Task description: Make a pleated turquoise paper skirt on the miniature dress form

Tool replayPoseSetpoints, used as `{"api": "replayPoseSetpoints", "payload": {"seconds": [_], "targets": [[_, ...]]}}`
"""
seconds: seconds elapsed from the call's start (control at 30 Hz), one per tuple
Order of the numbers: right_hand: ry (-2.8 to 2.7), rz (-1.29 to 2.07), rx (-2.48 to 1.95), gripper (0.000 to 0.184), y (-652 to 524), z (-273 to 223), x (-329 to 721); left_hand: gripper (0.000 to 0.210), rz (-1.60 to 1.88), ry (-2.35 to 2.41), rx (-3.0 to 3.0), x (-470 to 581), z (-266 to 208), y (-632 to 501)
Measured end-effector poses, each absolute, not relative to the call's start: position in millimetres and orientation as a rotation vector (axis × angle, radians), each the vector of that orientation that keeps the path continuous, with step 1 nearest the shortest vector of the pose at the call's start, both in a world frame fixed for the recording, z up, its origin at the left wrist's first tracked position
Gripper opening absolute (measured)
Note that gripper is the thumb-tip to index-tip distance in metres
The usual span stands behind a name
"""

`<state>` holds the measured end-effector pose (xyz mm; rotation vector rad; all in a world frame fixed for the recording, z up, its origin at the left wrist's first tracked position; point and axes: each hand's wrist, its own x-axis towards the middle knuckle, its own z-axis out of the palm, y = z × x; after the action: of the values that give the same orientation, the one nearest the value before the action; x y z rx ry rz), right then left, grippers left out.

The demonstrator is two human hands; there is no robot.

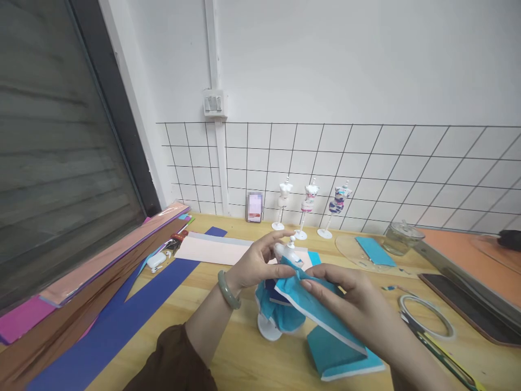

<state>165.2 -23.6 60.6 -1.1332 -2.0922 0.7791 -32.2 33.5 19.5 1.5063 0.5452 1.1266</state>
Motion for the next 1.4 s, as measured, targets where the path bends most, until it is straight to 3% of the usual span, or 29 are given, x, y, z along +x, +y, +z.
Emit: {"api": "replayPoseSetpoints", "payload": {"seconds": [0.1,0.83,1.4], "targets": [[-2.124,0.686,-1.105,0.028,-23.8,59.1,166.2,0.063,1.153,0.578,1.577,-32.2,17.4,33.6],[-2.080,0.588,-1.145,0.029,-19.4,60.4,166.7,0.069,1.055,0.584,1.743,-35.7,20.8,30.1],[-2.050,0.488,-1.158,0.024,-21.1,56.4,164.5,0.062,1.053,0.579,1.736,-36.5,20.7,30.4]]}}
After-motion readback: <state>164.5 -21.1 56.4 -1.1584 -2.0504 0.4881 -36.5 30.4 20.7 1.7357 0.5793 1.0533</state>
